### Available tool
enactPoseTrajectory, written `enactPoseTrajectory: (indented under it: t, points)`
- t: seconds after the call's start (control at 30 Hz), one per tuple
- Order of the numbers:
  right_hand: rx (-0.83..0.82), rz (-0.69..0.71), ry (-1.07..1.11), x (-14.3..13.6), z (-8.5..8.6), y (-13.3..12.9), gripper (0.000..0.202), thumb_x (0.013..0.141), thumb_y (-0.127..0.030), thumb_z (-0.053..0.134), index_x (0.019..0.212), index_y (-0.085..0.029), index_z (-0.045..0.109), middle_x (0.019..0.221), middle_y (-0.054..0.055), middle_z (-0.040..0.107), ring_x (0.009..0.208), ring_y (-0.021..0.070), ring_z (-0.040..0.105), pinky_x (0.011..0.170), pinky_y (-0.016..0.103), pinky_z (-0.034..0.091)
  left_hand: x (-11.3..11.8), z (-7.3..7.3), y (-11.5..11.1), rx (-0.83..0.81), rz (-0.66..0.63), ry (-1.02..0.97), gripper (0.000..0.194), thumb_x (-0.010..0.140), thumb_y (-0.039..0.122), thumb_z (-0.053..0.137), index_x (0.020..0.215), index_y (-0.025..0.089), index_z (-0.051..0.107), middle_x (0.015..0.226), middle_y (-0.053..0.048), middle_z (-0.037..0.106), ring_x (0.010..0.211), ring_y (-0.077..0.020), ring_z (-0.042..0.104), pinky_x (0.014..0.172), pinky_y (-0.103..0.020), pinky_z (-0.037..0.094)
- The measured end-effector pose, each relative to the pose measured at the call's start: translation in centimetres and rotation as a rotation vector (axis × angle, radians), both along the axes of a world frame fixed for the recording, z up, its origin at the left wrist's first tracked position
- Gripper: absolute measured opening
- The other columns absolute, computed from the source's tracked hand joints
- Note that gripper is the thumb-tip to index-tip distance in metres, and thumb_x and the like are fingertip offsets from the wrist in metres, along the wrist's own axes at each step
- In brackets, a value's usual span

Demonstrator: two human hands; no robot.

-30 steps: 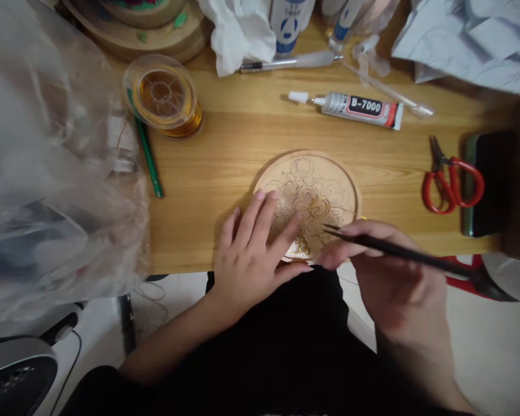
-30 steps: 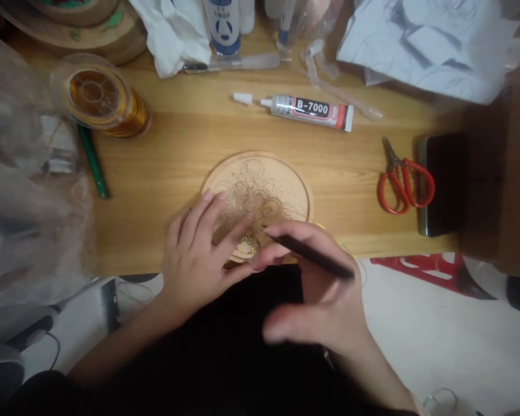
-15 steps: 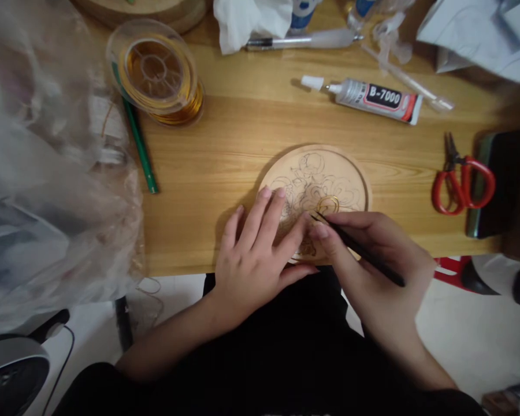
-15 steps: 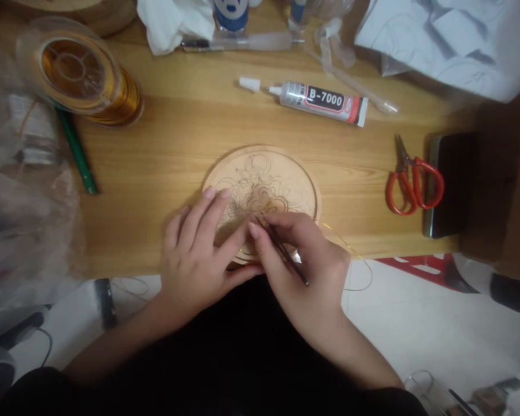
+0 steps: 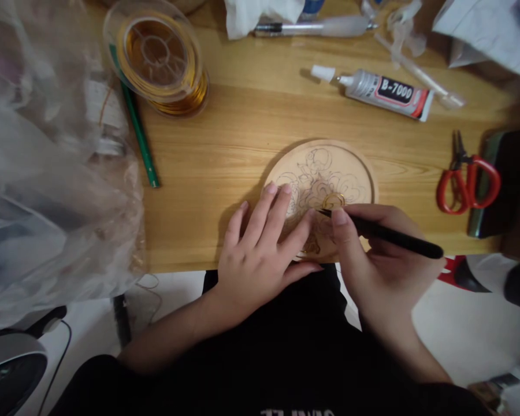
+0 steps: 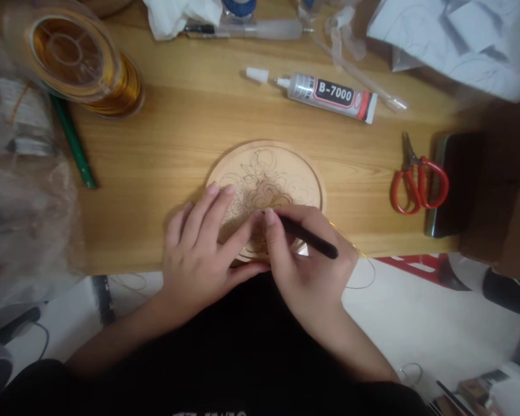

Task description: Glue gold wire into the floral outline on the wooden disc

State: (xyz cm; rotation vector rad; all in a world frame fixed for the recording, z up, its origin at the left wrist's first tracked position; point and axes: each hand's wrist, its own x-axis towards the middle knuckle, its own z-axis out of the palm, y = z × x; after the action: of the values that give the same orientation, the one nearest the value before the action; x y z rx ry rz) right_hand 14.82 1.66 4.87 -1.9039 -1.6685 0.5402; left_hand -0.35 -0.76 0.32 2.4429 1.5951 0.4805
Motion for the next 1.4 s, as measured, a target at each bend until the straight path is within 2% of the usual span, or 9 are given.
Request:
enactPoseTrajectory:
  t: [0.13, 0.33, 0.63, 0.77, 1.07, 1.27, 1.4]
  points:
    - [0.031, 0.049, 0.002, 0.0, -0.7, 0.1, 0.010, 0.093, -0.029, 0.061, 0.099, -0.023, 0.068, 0.091, 0.001, 0.072, 0.077, 0.0126, 0.068, 0.068, 0.027, 0.055, 0.0, 0.0, 0.0, 0.016, -0.009, 0.009, 0.068, 0.092, 0.071, 0.045, 0.141, 0.024, 0.051, 0.152, -0.017, 0.047, 0.144, -0.0323, 0.041, 0.111, -0.046, 0.031]
    - [0.138, 0.133, -0.025, 0.2, -1.5, 0.2, 0.017, 0.089, -0.022, 0.066, 0.106, -0.023, 0.066, 0.094, 0.000, 0.071, 0.082, 0.0126, 0.069, 0.072, 0.025, 0.056, 0.2, -0.4, 0.1, 0.088, 0.027, -0.049, 0.064, 0.098, 0.067, 0.032, 0.136, 0.023, 0.058, 0.147, -0.017, 0.052, 0.140, -0.0319, 0.046, 0.109, -0.046, 0.034]
    - [0.172, 0.262, -0.126, 0.4, -1.0, 0.6, 0.017, 0.087, -0.016, 0.066, 0.103, -0.024, 0.066, 0.091, -0.001, 0.073, 0.078, 0.0135, 0.071, 0.070, 0.025, 0.058, 0.3, -0.4, 0.1, 0.080, 0.030, -0.058, 0.064, 0.098, 0.067, 0.033, 0.134, 0.022, 0.059, 0.147, -0.017, 0.053, 0.139, -0.0319, 0.047, 0.107, -0.046, 0.035]
    - [0.192, 0.304, -0.165, 0.4, -0.9, 0.7, 0.016, 0.086, -0.014, 0.067, 0.100, -0.022, 0.066, 0.087, -0.002, 0.073, 0.076, 0.0107, 0.070, 0.071, 0.022, 0.058, 0.3, -0.4, 0.1, 0.081, 0.034, -0.056, 0.064, 0.098, 0.067, 0.031, 0.135, 0.022, 0.058, 0.148, -0.017, 0.053, 0.140, -0.0314, 0.047, 0.108, -0.046, 0.035]
    - [0.174, 0.377, -0.135, 0.8, -0.7, 1.2, 0.014, 0.087, -0.012, 0.065, 0.098, -0.021, 0.066, 0.088, -0.001, 0.074, 0.077, 0.0116, 0.071, 0.072, 0.022, 0.060, 0.4, -0.4, 0.1, 0.086, 0.040, -0.072, 0.064, 0.097, 0.067, 0.034, 0.134, 0.022, 0.059, 0.147, -0.016, 0.054, 0.138, -0.0320, 0.048, 0.107, -0.046, 0.036]
    - [0.162, 0.363, -0.095, 1.1, -0.9, 1.1, 0.018, 0.086, -0.012, 0.067, 0.101, -0.023, 0.068, 0.090, 0.000, 0.075, 0.078, 0.0142, 0.072, 0.072, 0.027, 0.061, 0.3, -0.4, 0.2, 0.096, 0.033, -0.063, 0.064, 0.097, 0.068, 0.035, 0.132, 0.021, 0.060, 0.146, -0.016, 0.054, 0.138, -0.0320, 0.049, 0.106, -0.046, 0.036]
    - [0.157, 0.314, -0.043, 1.0, -1.0, 1.0, 0.018, 0.085, -0.012, 0.067, 0.100, -0.023, 0.068, 0.090, 0.000, 0.075, 0.078, 0.0130, 0.071, 0.072, 0.025, 0.060, 0.3, -0.4, 0.2, 0.095, 0.035, -0.065, 0.064, 0.097, 0.068, 0.034, 0.132, 0.022, 0.060, 0.146, -0.017, 0.054, 0.138, -0.0320, 0.049, 0.106, -0.046, 0.036]
